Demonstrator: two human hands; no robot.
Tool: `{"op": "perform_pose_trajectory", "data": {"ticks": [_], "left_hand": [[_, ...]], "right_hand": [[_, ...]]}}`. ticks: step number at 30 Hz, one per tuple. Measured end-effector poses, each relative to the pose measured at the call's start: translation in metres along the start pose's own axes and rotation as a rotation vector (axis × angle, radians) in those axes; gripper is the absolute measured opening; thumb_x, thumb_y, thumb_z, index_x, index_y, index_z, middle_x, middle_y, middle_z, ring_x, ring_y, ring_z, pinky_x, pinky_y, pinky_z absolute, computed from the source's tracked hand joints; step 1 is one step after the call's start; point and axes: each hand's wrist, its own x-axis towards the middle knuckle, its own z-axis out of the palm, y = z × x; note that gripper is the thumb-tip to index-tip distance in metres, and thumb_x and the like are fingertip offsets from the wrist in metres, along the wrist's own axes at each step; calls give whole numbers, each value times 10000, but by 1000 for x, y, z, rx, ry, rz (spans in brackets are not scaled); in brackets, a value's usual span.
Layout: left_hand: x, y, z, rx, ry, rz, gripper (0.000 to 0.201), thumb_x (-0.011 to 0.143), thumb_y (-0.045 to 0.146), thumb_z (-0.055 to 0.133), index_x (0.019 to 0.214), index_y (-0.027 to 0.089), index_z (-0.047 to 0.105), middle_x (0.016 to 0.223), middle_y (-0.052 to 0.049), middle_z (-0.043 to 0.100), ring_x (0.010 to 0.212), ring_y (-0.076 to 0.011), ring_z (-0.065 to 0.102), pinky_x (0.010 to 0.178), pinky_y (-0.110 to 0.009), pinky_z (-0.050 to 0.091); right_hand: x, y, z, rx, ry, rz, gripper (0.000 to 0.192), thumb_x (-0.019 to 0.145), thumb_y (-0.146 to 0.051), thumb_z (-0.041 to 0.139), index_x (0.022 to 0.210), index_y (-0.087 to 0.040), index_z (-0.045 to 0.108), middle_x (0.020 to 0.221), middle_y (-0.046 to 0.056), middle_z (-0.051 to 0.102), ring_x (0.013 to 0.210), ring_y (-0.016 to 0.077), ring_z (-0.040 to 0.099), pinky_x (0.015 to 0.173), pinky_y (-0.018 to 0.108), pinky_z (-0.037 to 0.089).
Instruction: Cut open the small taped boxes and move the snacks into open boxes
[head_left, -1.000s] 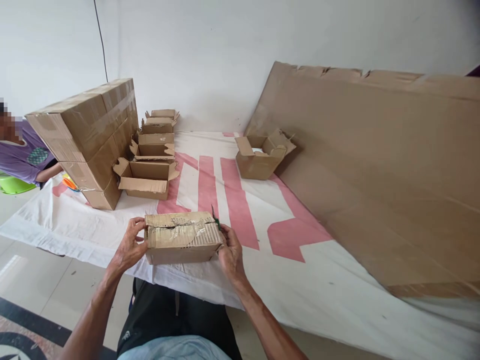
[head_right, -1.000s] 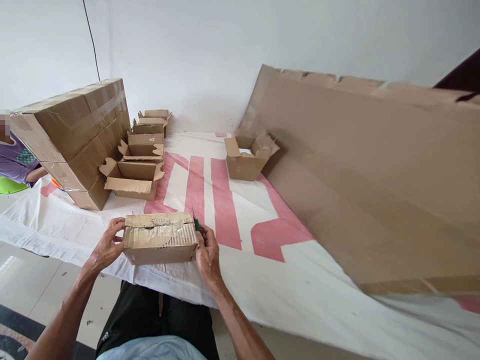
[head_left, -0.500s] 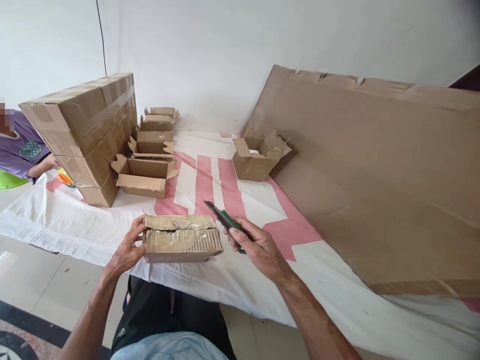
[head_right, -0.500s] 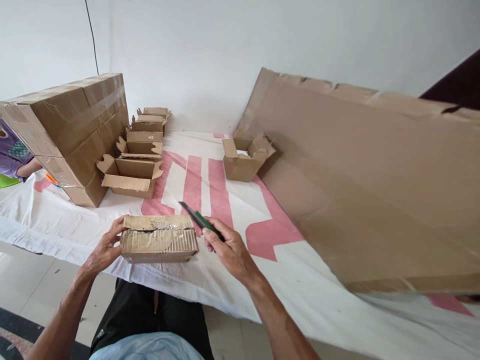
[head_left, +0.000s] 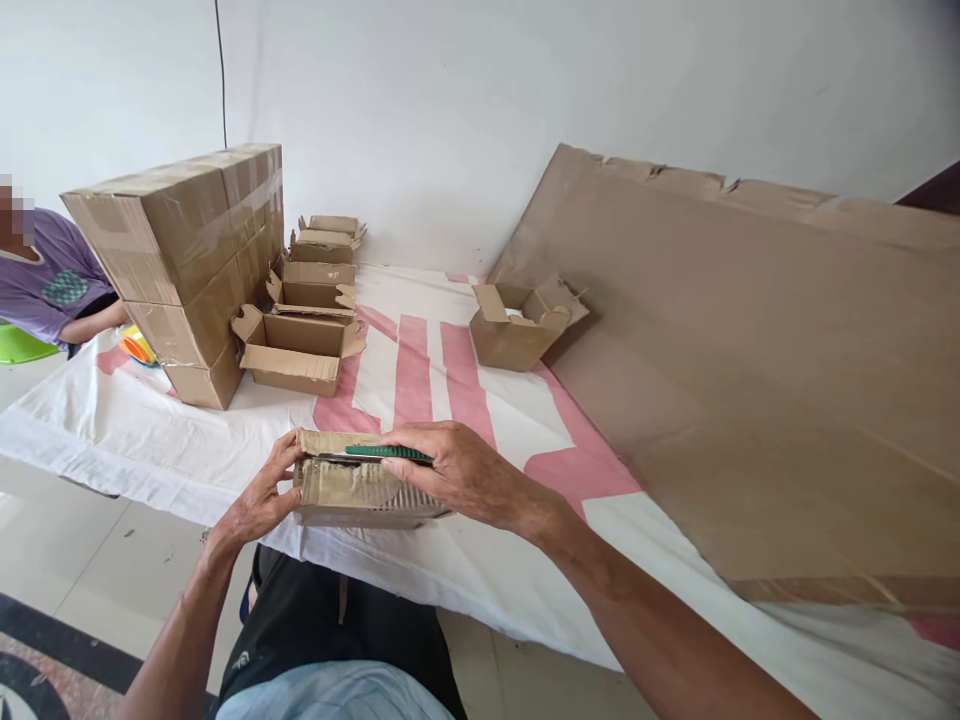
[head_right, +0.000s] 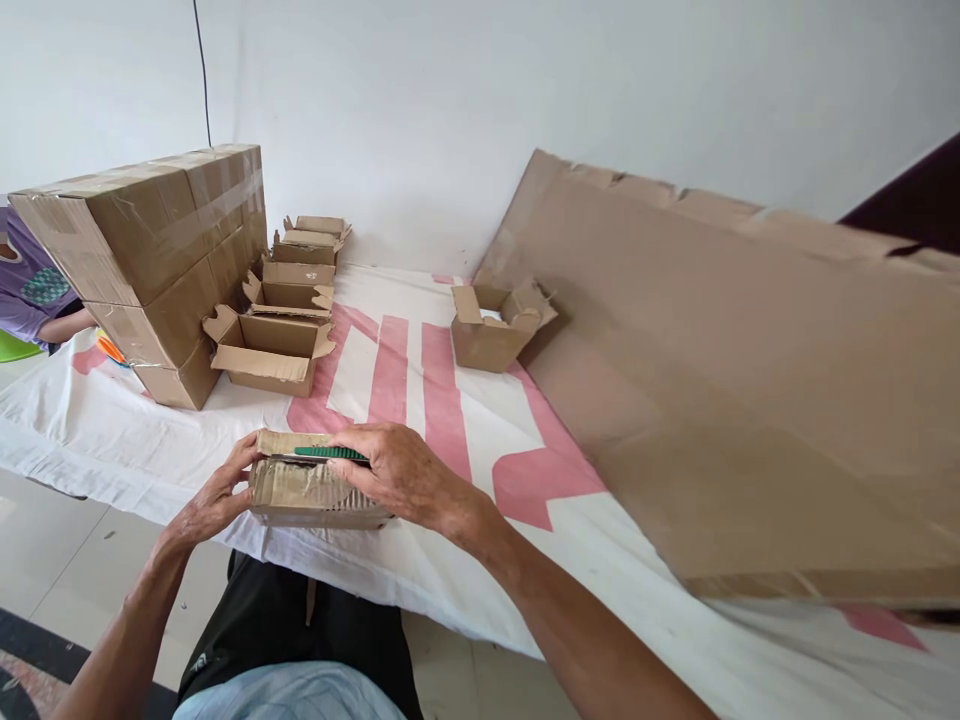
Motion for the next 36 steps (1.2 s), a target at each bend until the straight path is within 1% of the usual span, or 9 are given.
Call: {"op": "perform_pose_trajectory", "data": {"ticks": [4, 7, 10, 16, 22, 26, 29, 32, 36], "left_hand": [[1, 4, 0, 27, 3, -32, 583, 968, 415, 680, 1537, 334, 583, 1773, -97, 280, 1579, -358, 363, 1159, -473, 486], [1, 5, 0, 40, 10, -44, 571, 954, 380, 682, 1517, 337, 597, 1770, -92, 288, 1570, -351, 380, 1150, -470, 494], [1, 6, 0, 48, 7, -56, 577, 942, 347, 676, 1513, 343, 595, 1769, -89, 292, 1572, -347, 378, 1151, -477, 490], [1, 8, -1, 78, 18, -47, 559, 952, 341, 664, 1508, 338, 605, 1740, -92, 356, 1546, -340, 414, 1107, -450, 523], [6, 9, 1, 105, 29, -62, 575, 894, 235, 626, 1462, 327, 631, 1706, -87, 380, 1507, -327, 450, 1083, -433, 519], [9, 11, 16, 96, 92, -47, 568, 816, 130, 609, 1351, 292, 712, 1563, -101, 521, 1382, -302, 555, 980, -389, 564], [11, 8, 26, 119, 172, -32, 524, 787, 74, 621, 1254, 263, 766, 1440, -108, 611, 1318, -289, 589, 1017, -404, 563], [12, 7, 31, 147, 201, -42, 525, 768, 57, 659, 1237, 262, 774, 1435, -105, 620, 1315, -287, 588, 1072, -424, 544], [10, 11, 31, 127, 206, -40, 507, 760, 63, 675, 1219, 253, 778, 1425, -98, 633, 1315, -290, 585, 1096, -430, 529]], "right_hand": [[10, -4, 0, -122, -9, -47, 227, 999, -248, 586, 1045, -235, 808, 930, 24, 790, 812, 183, 689, 725, 293, 466], [15, -7, -1, -217, -24, -57, 203, 994, -246, 603, 940, -232, 797, 830, 13, 760, 731, 168, 648, 682, 281, 423], [18, -10, -1, -254, -43, -66, 229, 1002, -268, 588, 889, -232, 783, 774, 12, 734, 700, 165, 623, 662, 281, 403], [28, -16, 1, -305, -49, -73, 296, 1023, -306, 548, 818, -233, 748, 694, 11, 691, 644, 161, 577, 635, 292, 374], [40, -23, 2, -421, -111, -77, 298, 1000, -278, 570, 753, -220, 726, 669, 23, 684, 606, 157, 562, 589, 299, 300], [39, -8, 6, -414, -132, -128, 257, 982, -268, 590, 769, -236, 731, 680, 26, 716, 581, 170, 574, 570, 305, 280], [41, 9, 13, -431, -86, -194, 272, 961, -298, 626, 705, -246, 701, 610, 28, 684, 502, 173, 536, 540, 327, 249], [44, 11, 19, -510, -103, -245, 232, 961, -305, 616, 782, -252, 754, 623, 37, 702, 495, 185, 554, 515, 336, 217], [47, -3, 18, -610, -200, -164, 211, 972, -246, 594, 869, -233, 779, 714, 48, 753, 592, 195, 624, 519, 315, 227]]}}
